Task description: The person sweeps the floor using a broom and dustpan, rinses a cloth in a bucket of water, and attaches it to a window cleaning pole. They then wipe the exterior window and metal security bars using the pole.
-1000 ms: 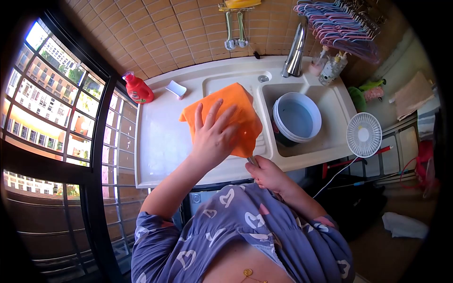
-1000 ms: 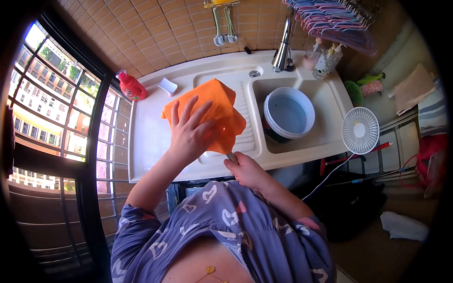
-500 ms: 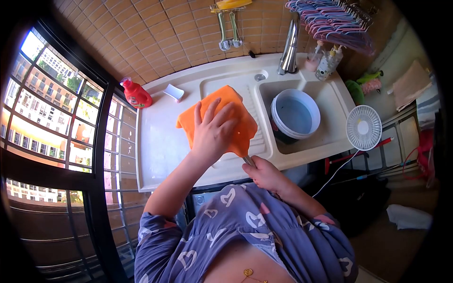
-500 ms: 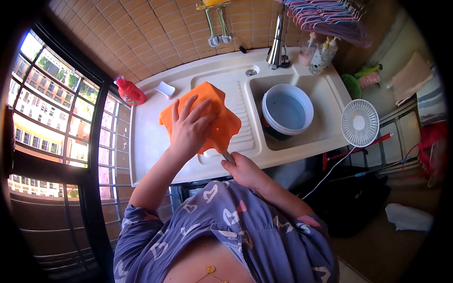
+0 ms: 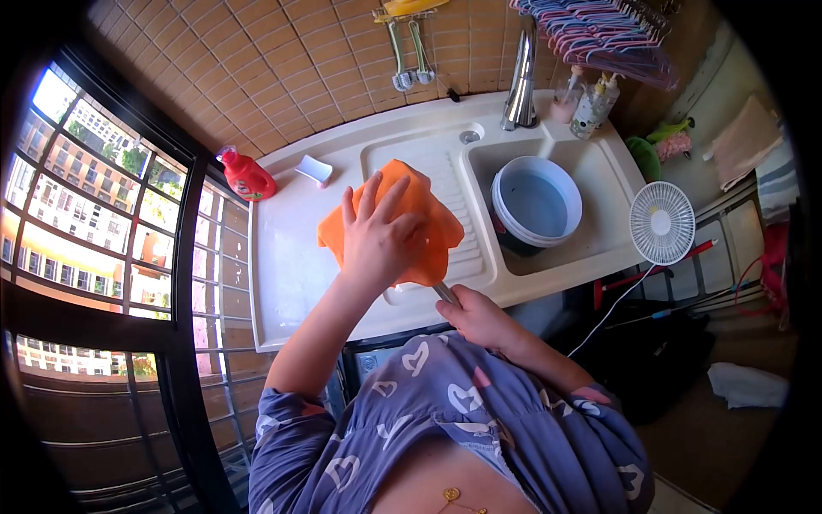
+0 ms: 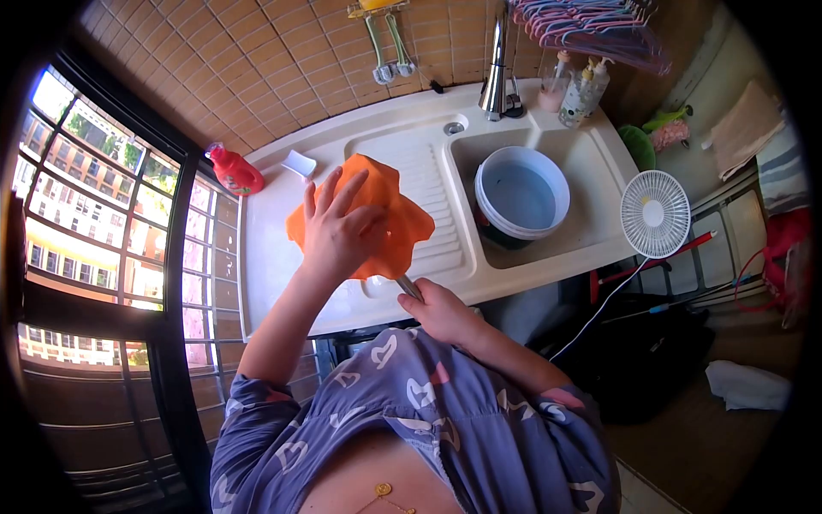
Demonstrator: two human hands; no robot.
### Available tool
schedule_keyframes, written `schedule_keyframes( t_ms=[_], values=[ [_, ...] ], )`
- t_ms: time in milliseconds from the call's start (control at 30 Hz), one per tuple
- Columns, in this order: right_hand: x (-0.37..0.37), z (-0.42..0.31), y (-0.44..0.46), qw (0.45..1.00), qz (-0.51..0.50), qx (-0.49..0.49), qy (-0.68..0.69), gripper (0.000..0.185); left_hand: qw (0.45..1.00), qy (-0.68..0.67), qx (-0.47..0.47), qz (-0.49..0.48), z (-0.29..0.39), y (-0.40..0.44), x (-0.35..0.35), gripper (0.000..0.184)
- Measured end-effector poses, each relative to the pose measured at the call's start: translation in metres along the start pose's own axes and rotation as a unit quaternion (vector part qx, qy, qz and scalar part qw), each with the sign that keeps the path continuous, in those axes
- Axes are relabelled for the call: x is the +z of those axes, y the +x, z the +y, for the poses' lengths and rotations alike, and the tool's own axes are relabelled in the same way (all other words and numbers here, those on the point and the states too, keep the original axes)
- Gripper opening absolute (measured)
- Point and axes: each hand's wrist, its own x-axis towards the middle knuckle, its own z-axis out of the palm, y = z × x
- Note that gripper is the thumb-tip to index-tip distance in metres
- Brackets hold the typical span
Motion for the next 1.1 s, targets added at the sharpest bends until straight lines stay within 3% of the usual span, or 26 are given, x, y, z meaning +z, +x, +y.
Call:
schedule_keyframes(
  t_ms=[200,367,467,567,733,833,967,1033,1067,1100],
  values=[
    [0.004,0.002,0.000,1.000,-0.002,-0.020,0.014,0.027,0.998,-0.066,0.000,0.006,-0.009,0.000,0.013,0.017],
    [0.002,0.003,0.000,0.998,0.009,-0.010,-0.065,0.038,0.993,-0.113,-0.045,-0.013,-0.006,0.000,0.018,0.025],
    [0.004,0.010,0.002,0.998,0.022,-0.029,-0.058,0.039,0.996,-0.072,-0.045,-0.012,-0.008,0.004,0.019,0.028],
    [0.001,0.009,0.000,0.996,0.031,-0.017,-0.084,0.038,0.989,-0.127,-0.067,-0.027,-0.012,0.007,0.021,0.033],
    [0.002,0.019,0.000,0.996,0.047,-0.042,-0.066,0.032,0.956,-0.175,-0.192,-0.134,-0.018,0.017,0.016,0.058],
    [0.001,0.020,-0.001,0.996,0.044,-0.041,-0.073,0.032,0.946,-0.197,-0.197,-0.164,-0.029,0.023,0.017,0.070],
    [-0.002,0.015,-0.002,0.998,0.036,-0.037,-0.048,0.030,0.966,-0.136,-0.183,-0.124,-0.036,0.026,0.019,0.084],
    [-0.003,0.009,-0.003,0.998,0.033,-0.032,-0.039,0.029,0.982,-0.004,-0.163,-0.093,-0.037,0.027,0.020,0.099],
    [-0.004,0.008,-0.003,0.999,0.031,-0.026,-0.029,0.029,0.982,-0.003,-0.163,-0.092,-0.039,0.028,0.020,0.099],
    [-0.004,0.010,-0.002,0.999,0.030,-0.027,-0.029,0.029,0.965,-0.102,-0.208,-0.125,-0.042,0.031,0.020,0.103]
  ],
)
